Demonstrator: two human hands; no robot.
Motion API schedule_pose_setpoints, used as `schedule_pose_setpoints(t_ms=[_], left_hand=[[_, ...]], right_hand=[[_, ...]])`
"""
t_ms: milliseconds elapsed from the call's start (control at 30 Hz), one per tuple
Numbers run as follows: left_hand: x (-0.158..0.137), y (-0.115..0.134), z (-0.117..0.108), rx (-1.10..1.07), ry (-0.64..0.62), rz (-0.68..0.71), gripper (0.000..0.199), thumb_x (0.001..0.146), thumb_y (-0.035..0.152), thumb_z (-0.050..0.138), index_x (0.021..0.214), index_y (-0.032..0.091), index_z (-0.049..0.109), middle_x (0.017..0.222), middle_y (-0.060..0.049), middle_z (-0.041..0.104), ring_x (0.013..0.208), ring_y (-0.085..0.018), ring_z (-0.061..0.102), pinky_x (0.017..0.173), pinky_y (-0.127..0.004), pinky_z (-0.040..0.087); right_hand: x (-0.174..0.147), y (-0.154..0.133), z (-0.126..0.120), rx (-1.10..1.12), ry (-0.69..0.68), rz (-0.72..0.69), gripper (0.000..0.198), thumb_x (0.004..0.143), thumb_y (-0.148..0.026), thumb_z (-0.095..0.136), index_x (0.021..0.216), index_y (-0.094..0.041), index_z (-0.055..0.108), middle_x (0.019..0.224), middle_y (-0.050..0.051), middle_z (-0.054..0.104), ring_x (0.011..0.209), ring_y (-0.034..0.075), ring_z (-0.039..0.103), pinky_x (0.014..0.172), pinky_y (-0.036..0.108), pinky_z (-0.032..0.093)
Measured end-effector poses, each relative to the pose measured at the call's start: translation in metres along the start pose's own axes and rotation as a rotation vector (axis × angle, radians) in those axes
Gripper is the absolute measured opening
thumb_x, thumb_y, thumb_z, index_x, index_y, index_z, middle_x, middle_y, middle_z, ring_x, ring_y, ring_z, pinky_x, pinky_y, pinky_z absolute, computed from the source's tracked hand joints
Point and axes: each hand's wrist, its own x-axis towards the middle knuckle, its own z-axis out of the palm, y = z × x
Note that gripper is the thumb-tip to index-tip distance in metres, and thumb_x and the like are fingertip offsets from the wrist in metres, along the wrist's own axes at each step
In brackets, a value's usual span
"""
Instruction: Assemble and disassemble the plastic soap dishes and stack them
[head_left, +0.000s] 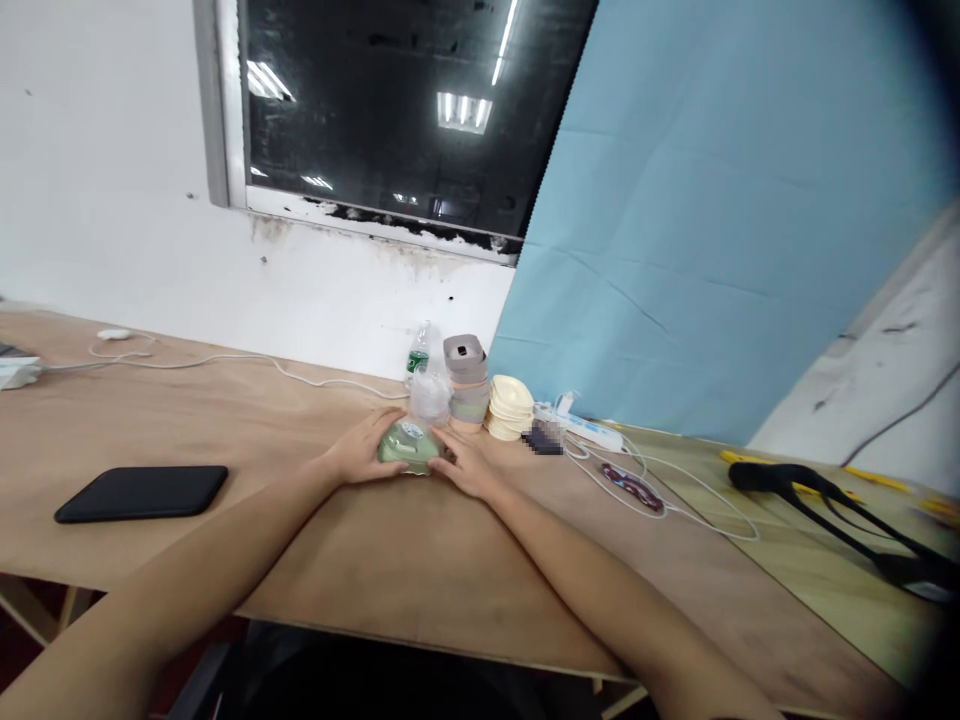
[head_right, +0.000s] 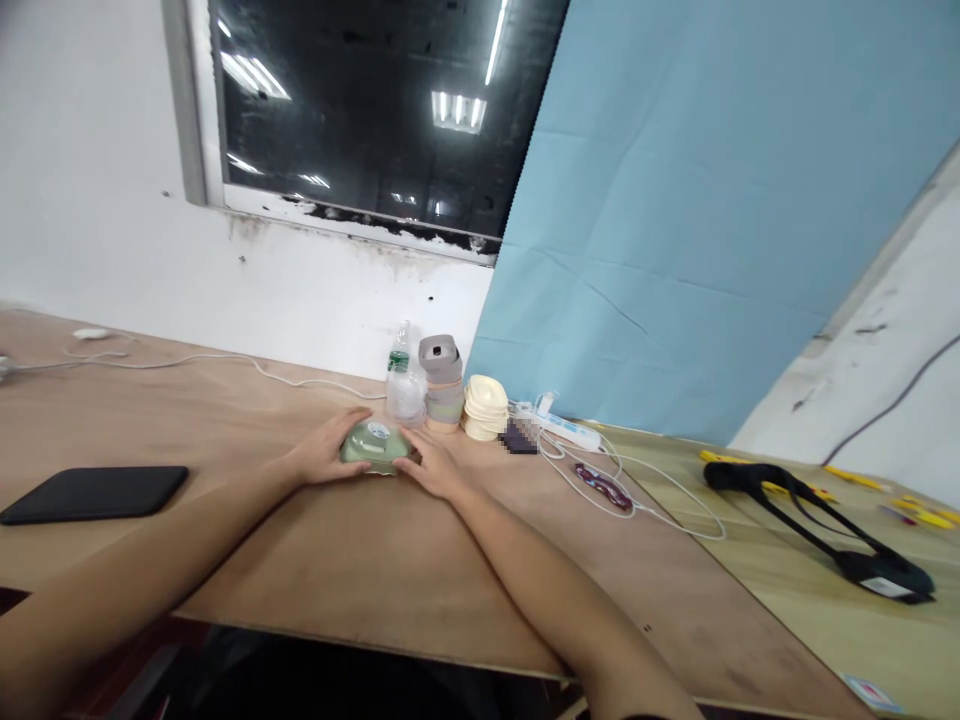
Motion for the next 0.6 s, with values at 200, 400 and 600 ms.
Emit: schedule_pose_setpoints(t_ms=[200, 400, 600], left_hand=[[-0.001, -0.002, 0.005, -0.060, 0.029, -0.066, 0.106, 0.071, 0.053, 0.069, 0.149, 0.015, 0.009, 0.148, -0.021, 0.030, 0.134, -0.035, 0.035, 0.109, -0.051, 0.034], [-0.003, -0.008, 0.010, -0.080, 0.040, -0.116, 0.105, 0.075, 0.054, 0.064, 0.150, 0.014, 0.002, 0.150, -0.022, 0.027, 0.136, -0.035, 0.034, 0.107, -0.050, 0.036], [-0.002, -0.006, 0.007, -0.081, -0.013, -0.062, 0.103, 0.076, 0.057, 0.062, 0.150, 0.013, 0.006, 0.149, -0.022, 0.029, 0.135, -0.034, 0.036, 0.107, -0.047, 0.036]], right_hand=[[0.004, 0.014, 0.011, 0.252, 0.227, 0.255, 0.050, 0.095, -0.053, 0.035, 0.120, -0.016, 0.057, 0.088, 0.008, 0.071, 0.060, 0.017, 0.064, 0.062, 0.032, 0.052], [0.001, 0.015, 0.010, 0.103, 0.275, 0.194, 0.040, 0.097, -0.039, 0.034, 0.129, -0.019, 0.049, 0.092, 0.006, 0.071, 0.064, 0.016, 0.064, 0.072, 0.034, 0.052], [0.006, -0.005, 0.000, 0.077, 0.349, 0.222, 0.047, 0.091, -0.030, 0.040, 0.136, -0.016, 0.042, 0.077, 0.002, 0.068, 0.068, 0.017, 0.062, 0.071, 0.030, 0.050]])
